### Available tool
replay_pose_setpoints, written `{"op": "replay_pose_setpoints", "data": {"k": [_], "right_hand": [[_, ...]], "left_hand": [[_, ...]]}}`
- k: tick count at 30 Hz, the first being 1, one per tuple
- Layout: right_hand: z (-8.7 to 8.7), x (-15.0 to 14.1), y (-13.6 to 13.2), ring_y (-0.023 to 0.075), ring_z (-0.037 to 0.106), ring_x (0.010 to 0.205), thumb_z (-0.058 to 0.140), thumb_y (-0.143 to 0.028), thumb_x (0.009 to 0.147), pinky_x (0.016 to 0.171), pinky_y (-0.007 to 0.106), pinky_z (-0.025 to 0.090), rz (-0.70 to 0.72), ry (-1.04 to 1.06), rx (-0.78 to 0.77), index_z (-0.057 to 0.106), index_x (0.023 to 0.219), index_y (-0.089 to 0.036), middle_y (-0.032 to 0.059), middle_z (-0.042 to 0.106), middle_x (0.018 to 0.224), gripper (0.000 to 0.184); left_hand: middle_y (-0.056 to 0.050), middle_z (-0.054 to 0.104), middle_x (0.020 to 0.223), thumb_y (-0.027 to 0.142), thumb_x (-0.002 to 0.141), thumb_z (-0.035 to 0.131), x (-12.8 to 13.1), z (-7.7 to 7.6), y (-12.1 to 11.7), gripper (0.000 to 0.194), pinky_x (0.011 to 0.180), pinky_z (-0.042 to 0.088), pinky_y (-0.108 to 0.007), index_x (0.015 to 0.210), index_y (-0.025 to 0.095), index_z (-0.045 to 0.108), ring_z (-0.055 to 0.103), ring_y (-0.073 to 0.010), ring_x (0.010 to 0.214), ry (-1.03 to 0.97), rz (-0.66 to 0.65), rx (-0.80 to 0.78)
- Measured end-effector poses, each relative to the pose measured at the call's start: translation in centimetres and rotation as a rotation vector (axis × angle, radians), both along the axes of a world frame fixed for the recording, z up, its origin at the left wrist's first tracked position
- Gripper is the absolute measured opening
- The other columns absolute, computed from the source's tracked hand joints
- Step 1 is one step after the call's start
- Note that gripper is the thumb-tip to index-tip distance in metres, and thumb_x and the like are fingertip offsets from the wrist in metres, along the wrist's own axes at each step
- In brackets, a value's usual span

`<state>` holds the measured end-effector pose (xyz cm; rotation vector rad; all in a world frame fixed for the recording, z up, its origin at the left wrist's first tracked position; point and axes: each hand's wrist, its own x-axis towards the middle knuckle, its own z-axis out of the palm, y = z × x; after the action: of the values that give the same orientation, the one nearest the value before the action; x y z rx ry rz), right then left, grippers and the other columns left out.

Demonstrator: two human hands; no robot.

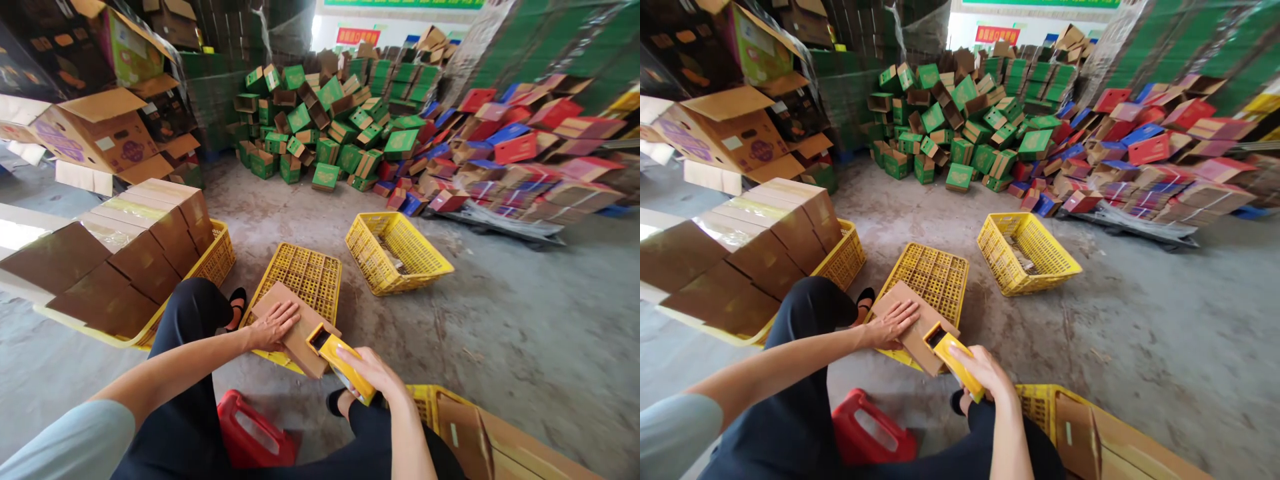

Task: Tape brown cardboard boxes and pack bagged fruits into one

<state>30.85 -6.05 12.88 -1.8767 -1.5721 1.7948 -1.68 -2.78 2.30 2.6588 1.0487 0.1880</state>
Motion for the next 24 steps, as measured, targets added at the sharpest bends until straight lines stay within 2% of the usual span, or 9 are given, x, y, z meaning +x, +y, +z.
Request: {"op": "replay_pose_setpoints", "data": {"k": [5, 8, 11, 13, 16, 21, 24], "right_hand": [[0.0, -0.1, 0.0, 0.0190, 0.067, 0.050, 0.058, -0.066, 0.093, 0.042, 0.024, 0.052, -0.021, -0.001, -0.006, 0.064, 0.082, -0.017, 0.0048, 0.068, 0.057, 0.051], [-0.2, 0.1, 0.0, 0.0199, 0.067, 0.050, 0.059, -0.067, 0.092, 0.042, 0.025, 0.053, -0.022, -0.006, 0.000, 0.064, 0.085, -0.017, 0.0057, 0.069, 0.059, 0.051], [-0.3, 0.4, -0.1, 0.0206, 0.067, 0.049, 0.058, -0.068, 0.091, 0.042, 0.026, 0.053, -0.001, 0.000, 0.006, 0.065, 0.087, -0.016, 0.0071, 0.069, 0.059, 0.053], [-0.3, 0.4, -0.2, 0.0205, 0.067, 0.049, 0.057, -0.069, 0.092, 0.043, 0.026, 0.053, 0.010, 0.005, 0.010, 0.065, 0.086, -0.015, 0.0080, 0.069, 0.059, 0.054], [0.0, -0.2, -0.4, 0.0203, 0.067, 0.049, 0.056, -0.069, 0.092, 0.044, 0.027, 0.054, -0.022, 0.016, 0.015, 0.064, 0.086, -0.016, 0.0080, 0.069, 0.059, 0.053], [0.2, -2.0, 0.2, 0.0195, 0.066, 0.049, 0.055, -0.064, 0.093, 0.046, 0.028, 0.055, -0.090, 0.072, 0.039, 0.062, 0.084, -0.017, 0.0070, 0.067, 0.058, 0.048], [0.0, -2.4, 0.9, 0.0188, 0.066, 0.047, 0.057, -0.058, 0.093, 0.046, 0.027, 0.054, -0.056, 0.090, 0.034, 0.063, 0.080, -0.017, 0.0078, 0.067, 0.057, 0.043]], "left_hand": [[-0.020, 0.012, 0.171, 0.061, 0.082, 0.072, 3.2, -0.3, -1.6, 0.117, 0.127, 0.016, -0.054, 0.167, 0.014, 0.007, 0.013, -0.0392, 0.159, 0.002, -0.109, 0.030], [-0.019, 0.017, 0.171, 0.060, 0.092, 0.061, 3.9, -0.5, -1.7, 0.103, 0.128, 0.017, -0.053, 0.167, 0.014, 0.008, 0.016, -0.0358, 0.159, -0.006, -0.122, 0.058], [-0.016, 0.021, 0.170, 0.055, 0.101, 0.048, 3.7, -0.9, -1.4, 0.086, 0.128, 0.016, -0.049, 0.167, 0.015, 0.010, 0.019, -0.0312, 0.159, -0.001, -0.135, 0.101], [-0.016, 0.023, 0.170, 0.055, 0.103, 0.045, 3.3, -1.1, -1.0, 0.082, 0.128, 0.018, -0.047, 0.167, 0.016, 0.011, 0.021, -0.0299, 0.158, -0.003, -0.157, 0.128], [-0.017, 0.026, 0.169, 0.058, 0.103, 0.044, 2.7, -1.1, 0.3, 0.082, 0.127, 0.021, -0.045, 0.167, 0.016, 0.013, 0.024, -0.0292, 0.158, -0.012, -0.200, 0.139], [-0.014, 0.028, 0.169, 0.057, 0.102, 0.048, 1.2, -0.1, 3.4, 0.078, 0.127, 0.020, -0.040, 0.166, 0.023, 0.019, 0.027, -0.0265, 0.157, 0.000, -0.235, 0.063], [-0.012, 0.026, 0.170, 0.052, 0.101, 0.053, 1.0, 0.2, 3.7, 0.083, 0.128, 0.016, -0.040, 0.167, 0.024, 0.013, 0.025, -0.0249, 0.158, 0.008, -0.229, 0.025]]}}
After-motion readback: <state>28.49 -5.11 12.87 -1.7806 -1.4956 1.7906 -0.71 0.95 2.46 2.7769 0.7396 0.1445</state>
